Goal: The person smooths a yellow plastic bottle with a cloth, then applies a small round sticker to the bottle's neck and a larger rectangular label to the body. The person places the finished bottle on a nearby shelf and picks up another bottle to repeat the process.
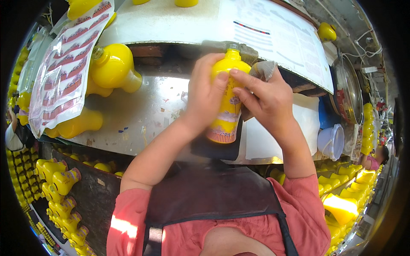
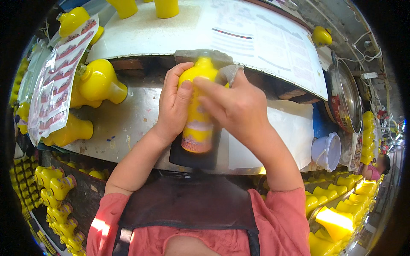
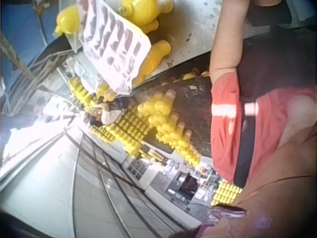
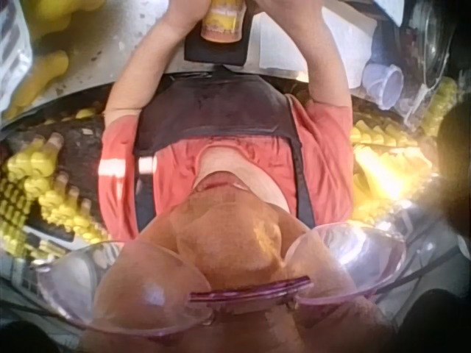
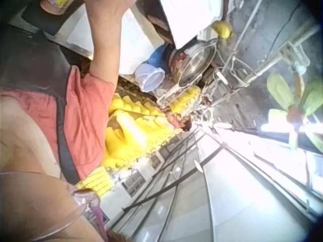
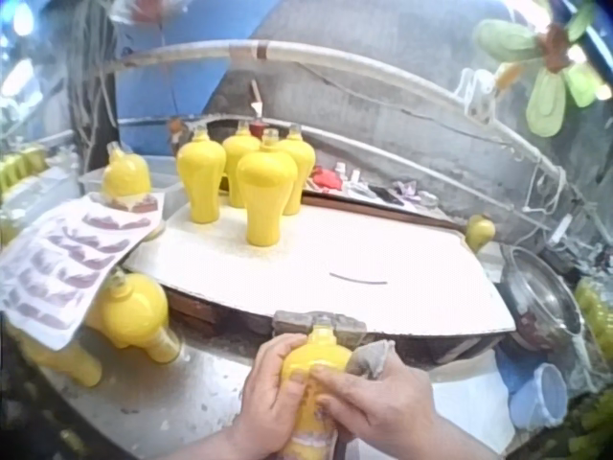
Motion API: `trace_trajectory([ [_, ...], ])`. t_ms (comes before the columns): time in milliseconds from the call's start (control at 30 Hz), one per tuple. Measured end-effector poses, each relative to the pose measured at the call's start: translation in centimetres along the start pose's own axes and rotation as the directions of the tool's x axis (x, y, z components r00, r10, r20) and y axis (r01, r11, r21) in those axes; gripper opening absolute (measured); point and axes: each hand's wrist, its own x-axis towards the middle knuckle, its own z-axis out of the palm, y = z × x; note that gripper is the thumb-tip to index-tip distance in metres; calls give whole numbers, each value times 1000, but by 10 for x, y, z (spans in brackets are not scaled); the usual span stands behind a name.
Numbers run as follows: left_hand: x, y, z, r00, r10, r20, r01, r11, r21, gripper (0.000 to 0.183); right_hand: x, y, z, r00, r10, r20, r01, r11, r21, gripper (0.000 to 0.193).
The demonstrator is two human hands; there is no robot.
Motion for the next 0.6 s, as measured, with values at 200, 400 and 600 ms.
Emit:
trace_trajectory([
  [200,2,4,1,999,-23,-24,22,999,-44,42,11,3,-7,991,34,130,-39,999,34,43],
  [400,4,3,-2,1000,12,7,-12,1000,28,44,12,5,-8,986,14,168,-13,1000,-5,43],
  [600,0,-2,-3,999,-30,21,32,993,-111,47,14,2,-9,978,35,206,-34,999,-12,44],
])
